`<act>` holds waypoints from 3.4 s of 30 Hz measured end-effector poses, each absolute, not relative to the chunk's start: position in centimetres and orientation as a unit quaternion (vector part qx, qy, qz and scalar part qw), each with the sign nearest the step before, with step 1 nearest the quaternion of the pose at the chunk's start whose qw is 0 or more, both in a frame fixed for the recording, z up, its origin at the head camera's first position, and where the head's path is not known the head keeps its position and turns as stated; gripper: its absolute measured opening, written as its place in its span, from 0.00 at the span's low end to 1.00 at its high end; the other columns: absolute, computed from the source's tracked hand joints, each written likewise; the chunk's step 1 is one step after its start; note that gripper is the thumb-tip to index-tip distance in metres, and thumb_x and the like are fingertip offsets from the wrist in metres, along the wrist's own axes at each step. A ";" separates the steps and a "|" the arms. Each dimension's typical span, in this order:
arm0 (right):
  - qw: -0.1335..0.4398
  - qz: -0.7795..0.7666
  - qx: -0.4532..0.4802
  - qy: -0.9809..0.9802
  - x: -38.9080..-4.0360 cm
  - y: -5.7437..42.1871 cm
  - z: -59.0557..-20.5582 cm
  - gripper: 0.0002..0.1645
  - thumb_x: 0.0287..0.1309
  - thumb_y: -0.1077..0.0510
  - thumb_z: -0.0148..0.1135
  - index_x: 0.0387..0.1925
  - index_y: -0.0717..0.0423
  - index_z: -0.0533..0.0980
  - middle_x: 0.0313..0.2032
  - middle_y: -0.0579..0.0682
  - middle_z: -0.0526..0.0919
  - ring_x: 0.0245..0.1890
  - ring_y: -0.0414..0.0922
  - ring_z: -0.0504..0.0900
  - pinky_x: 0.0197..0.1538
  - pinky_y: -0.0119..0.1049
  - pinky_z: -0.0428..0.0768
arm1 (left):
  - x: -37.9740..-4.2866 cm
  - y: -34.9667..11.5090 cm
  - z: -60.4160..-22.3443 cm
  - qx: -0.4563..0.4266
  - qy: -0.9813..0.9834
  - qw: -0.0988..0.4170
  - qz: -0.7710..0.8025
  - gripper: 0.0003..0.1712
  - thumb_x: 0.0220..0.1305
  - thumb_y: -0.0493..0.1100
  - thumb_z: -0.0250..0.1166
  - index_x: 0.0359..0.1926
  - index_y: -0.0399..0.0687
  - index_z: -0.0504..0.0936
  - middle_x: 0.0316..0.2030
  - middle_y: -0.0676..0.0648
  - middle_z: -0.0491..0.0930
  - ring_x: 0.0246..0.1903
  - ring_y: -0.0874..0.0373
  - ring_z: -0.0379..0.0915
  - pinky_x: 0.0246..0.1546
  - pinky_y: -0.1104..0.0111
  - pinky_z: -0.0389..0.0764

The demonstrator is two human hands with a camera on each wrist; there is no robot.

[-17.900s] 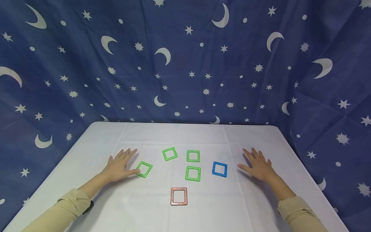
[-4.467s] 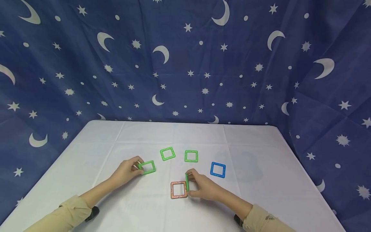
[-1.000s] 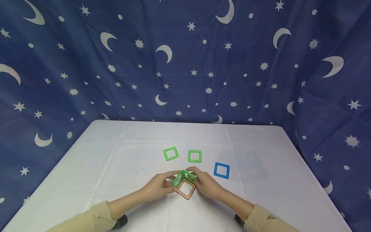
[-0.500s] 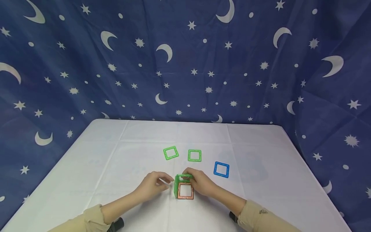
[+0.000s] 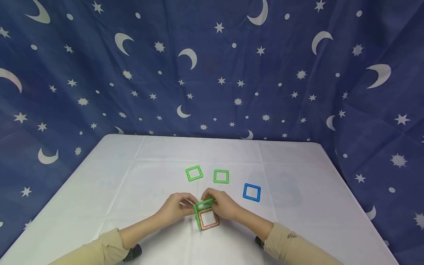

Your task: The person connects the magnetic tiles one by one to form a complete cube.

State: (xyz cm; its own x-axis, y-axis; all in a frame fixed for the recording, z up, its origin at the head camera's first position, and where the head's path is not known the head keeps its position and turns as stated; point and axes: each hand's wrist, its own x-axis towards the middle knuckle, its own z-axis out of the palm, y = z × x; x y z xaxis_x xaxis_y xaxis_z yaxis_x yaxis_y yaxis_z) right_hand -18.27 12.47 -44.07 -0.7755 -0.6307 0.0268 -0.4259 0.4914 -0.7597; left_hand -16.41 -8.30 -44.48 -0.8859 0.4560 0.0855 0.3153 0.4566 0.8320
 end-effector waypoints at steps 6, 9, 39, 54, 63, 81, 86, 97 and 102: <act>0.114 -0.385 -0.320 0.858 -18.7 12.8 -44.1 0.19 0.52 0.78 0.51 0.47 0.64 0.71 0.43 0.59 0.81 0.47 0.55 0.81 0.50 0.44 0.81 | -16.8 -8.7 -44.7 0.243 0.832 0.107 0.487 0.10 0.50 0.32 0.71 0.36 0.40 0.81 0.37 0.44 0.83 0.38 0.51 0.81 0.38 0.76 0.80; 0.115 -0.386 -0.321 0.857 -18.7 12.8 -44.1 0.19 0.53 0.77 0.52 0.48 0.66 0.71 0.46 0.61 0.80 0.46 0.56 0.81 0.49 0.42 0.81 | -16.9 -9.0 -44.9 0.247 0.823 0.122 0.496 0.11 0.51 0.32 0.70 0.36 0.39 0.79 0.38 0.43 0.82 0.39 0.49 0.81 0.39 0.76 0.80; 0.079 -0.361 -0.282 0.885 -20.7 14.3 -43.4 0.17 0.54 0.74 0.57 0.47 0.66 0.73 0.43 0.59 0.81 0.45 0.53 0.80 0.50 0.43 0.80 | -17.4 -10.0 -45.6 0.265 0.883 0.076 0.381 0.09 0.46 0.34 0.73 0.32 0.41 0.86 0.27 0.49 0.85 0.27 0.66 0.75 0.30 0.76 0.74; 0.054 -0.370 -0.267 0.888 -23.2 15.1 -43.0 0.15 0.55 0.73 0.57 0.46 0.68 0.72 0.44 0.63 0.80 0.46 0.58 0.80 0.51 0.48 0.79 | -17.6 -11.0 -45.3 0.259 0.885 0.080 0.379 0.07 0.48 0.33 0.72 0.32 0.40 0.86 0.26 0.48 0.84 0.24 0.66 0.74 0.25 0.77 0.73; 0.061 -0.313 -0.258 0.912 -25.2 14.9 -42.5 0.20 0.55 0.66 0.63 0.51 0.66 0.73 0.49 0.63 0.79 0.50 0.59 0.78 0.54 0.50 0.77 | -17.7 -11.1 -45.4 0.251 0.884 0.088 0.384 0.08 0.47 0.33 0.72 0.32 0.38 0.86 0.25 0.48 0.84 0.24 0.66 0.73 0.24 0.77 0.73; 0.151 -0.124 -0.255 0.947 -28.5 14.8 -43.0 0.44 0.43 0.50 0.75 0.60 0.67 0.69 0.54 0.61 0.73 0.54 0.54 0.74 0.61 0.48 0.72 | -17.8 -11.0 -45.4 0.251 0.876 0.101 0.400 0.10 0.43 0.32 0.74 0.31 0.38 0.86 0.26 0.47 0.84 0.24 0.68 0.71 0.26 0.77 0.74; 0.150 -0.081 -0.257 0.951 -28.8 14.2 -42.6 0.40 0.44 0.51 0.75 0.57 0.65 0.71 0.51 0.59 0.74 0.52 0.54 0.74 0.59 0.48 0.73 | -17.9 -10.8 -45.5 0.251 0.877 0.098 0.398 0.10 0.43 0.32 0.75 0.31 0.38 0.86 0.25 0.47 0.83 0.24 0.69 0.69 0.26 0.78 0.73; 0.134 -0.079 -0.245 0.957 -28.5 13.5 -42.8 0.34 0.45 0.53 0.74 0.54 0.63 0.73 0.49 0.57 0.76 0.51 0.54 0.76 0.58 0.48 0.74 | -17.4 -10.9 -45.4 0.247 0.889 0.075 0.379 0.07 0.46 0.33 0.73 0.29 0.41 0.85 0.22 0.50 0.81 0.19 0.69 0.64 0.20 0.77 0.68; 0.125 -0.075 -0.248 0.958 -28.4 13.4 -42.9 0.34 0.46 0.53 0.73 0.54 0.63 0.73 0.50 0.58 0.75 0.52 0.55 0.76 0.58 0.48 0.73 | -17.3 -10.8 -45.5 0.244 0.893 0.070 0.371 0.06 0.45 0.33 0.74 0.27 0.43 0.85 0.21 0.52 0.81 0.19 0.68 0.64 0.20 0.76 0.67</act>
